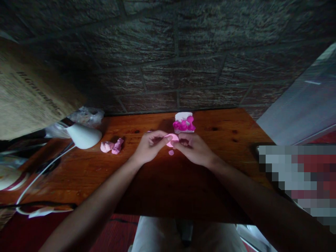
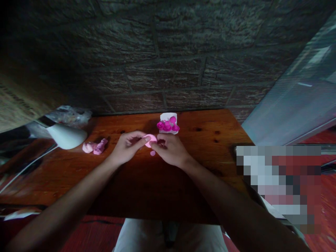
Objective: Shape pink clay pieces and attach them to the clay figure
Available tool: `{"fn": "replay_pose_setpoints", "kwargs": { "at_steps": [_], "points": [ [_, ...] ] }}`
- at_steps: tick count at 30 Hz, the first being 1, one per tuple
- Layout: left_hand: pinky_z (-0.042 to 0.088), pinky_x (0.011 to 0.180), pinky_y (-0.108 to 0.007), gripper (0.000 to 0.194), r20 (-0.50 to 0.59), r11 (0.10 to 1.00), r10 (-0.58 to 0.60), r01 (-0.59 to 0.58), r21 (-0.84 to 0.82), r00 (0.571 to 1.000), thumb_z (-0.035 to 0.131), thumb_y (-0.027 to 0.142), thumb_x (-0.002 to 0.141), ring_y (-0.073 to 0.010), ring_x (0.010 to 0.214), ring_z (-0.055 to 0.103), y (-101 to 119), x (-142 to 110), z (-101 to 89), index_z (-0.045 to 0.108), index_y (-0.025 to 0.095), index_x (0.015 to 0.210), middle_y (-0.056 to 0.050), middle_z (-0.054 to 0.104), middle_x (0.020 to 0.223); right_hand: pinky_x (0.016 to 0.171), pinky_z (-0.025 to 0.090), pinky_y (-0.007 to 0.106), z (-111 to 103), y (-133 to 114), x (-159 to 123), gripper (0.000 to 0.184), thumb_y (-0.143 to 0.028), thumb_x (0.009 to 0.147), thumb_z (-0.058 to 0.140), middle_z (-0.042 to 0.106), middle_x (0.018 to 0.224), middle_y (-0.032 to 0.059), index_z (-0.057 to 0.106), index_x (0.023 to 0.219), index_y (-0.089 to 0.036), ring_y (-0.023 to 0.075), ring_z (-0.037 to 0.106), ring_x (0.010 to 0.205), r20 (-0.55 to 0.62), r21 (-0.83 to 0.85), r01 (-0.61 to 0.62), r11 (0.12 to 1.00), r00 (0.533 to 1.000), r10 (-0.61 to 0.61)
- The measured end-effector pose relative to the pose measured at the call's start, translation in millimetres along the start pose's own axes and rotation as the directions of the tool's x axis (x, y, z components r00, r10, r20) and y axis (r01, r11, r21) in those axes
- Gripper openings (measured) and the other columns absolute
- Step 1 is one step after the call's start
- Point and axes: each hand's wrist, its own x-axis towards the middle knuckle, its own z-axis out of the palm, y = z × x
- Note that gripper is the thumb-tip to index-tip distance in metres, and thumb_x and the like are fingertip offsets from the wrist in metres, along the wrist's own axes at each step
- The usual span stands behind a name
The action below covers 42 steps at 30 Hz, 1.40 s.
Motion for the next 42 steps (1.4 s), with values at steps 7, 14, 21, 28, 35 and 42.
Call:
{"fn": "replay_pose_setpoints", "kwargs": {
  "at_steps": [7, 14, 21, 28, 35, 42],
  "points": [
    [0.048, 0.061, -0.023, 0.031, -0.038, 0.999, -0.018, 0.017, -0.035, 0.999, 0.076, 0.046, 0.085, -0.0115, 0.063, 0.060, -2.0, 1.3, 2.4, 0.075, 0.015, 0.083, -0.001, 0.071, 0.071, 0.071, 0.051, 0.028, -0.9, 4.2, 3.8, 0.036, -0.053, 0.087, 0.065, 0.076, 0.084, 0.0043, 0.071, 0.082, -0.018, 0.0186, 0.070, 0.079, 0.022, 0.117, -0.014, 0.993, 1.000, 0.011],
    [0.042, 0.057, -0.021, 0.036, 0.015, 1.000, -0.001, 0.001, 0.014, 1.000, 0.070, 0.049, 0.089, -0.0097, 0.058, 0.052, 2.0, 0.5, 2.5, 0.070, 0.015, 0.078, 0.001, 0.063, 0.065, 0.074, 0.054, 0.032, -7.4, -0.4, 6.2, 0.045, -0.060, 0.088, 0.065, 0.076, 0.083, 0.0047, 0.077, 0.095, -0.018, 0.0186, 0.069, 0.075, -0.052, 0.163, -0.017, 0.986, 0.998, 0.025],
    [0.043, 0.058, -0.022, 0.037, 0.019, 0.997, 0.048, -0.049, 0.062, 0.999, 0.069, 0.049, 0.090, -0.0098, 0.059, 0.050, -0.8, 0.3, 3.0, 0.068, 0.015, 0.075, 0.002, 0.061, 0.065, 0.080, 0.055, 0.033, -4.8, 2.3, 5.3, 0.040, -0.059, 0.083, 0.072, 0.079, 0.091, 0.0051, 0.078, 0.094, -0.021, 0.0204, 0.073, 0.085, -0.037, 0.181, -0.004, 0.983, 0.999, 0.011],
    [0.041, 0.057, -0.021, 0.034, -0.004, 0.996, 0.032, -0.031, 0.080, 0.999, 0.067, 0.045, 0.092, -0.0088, 0.056, 0.047, -0.9, -0.5, 4.8, 0.068, 0.015, 0.075, 0.003, 0.057, 0.062, 0.082, 0.057, 0.035, -4.7, 7.3, 6.5, 0.036, -0.055, 0.081, 0.075, 0.079, 0.092, 0.0042, 0.078, 0.092, -0.022, 0.0209, 0.073, 0.086, -0.024, 0.203, -0.010, 0.979, 1.000, 0.015],
    [0.042, 0.059, -0.022, 0.035, 0.057, 0.991, 0.041, -0.048, 0.124, 0.998, 0.065, 0.044, 0.093, -0.0101, 0.061, 0.051, -2.1, -1.1, 4.4, 0.067, 0.015, 0.074, 0.001, 0.061, 0.066, 0.080, 0.056, 0.034, -6.4, 7.8, 4.6, 0.022, -0.039, 0.092, 0.065, 0.080, 0.092, 0.0044, 0.078, 0.096, -0.021, 0.0208, 0.074, 0.085, -0.066, 0.063, 0.043, 0.997, 0.997, -0.039],
    [0.040, 0.059, -0.022, 0.039, 0.096, 0.984, 0.044, -0.060, 0.165, 0.994, 0.061, 0.046, 0.095, -0.0107, 0.060, 0.050, -3.9, -1.1, 2.4, 0.063, 0.015, 0.071, 0.001, 0.058, 0.063, 0.077, 0.055, 0.034, -5.7, 6.7, 4.3, 0.023, -0.039, 0.090, 0.068, 0.080, 0.091, 0.0052, 0.079, 0.095, -0.020, 0.0211, 0.073, 0.082, -0.093, 0.078, 0.045, 0.996, 0.995, -0.038]
  ]
}}
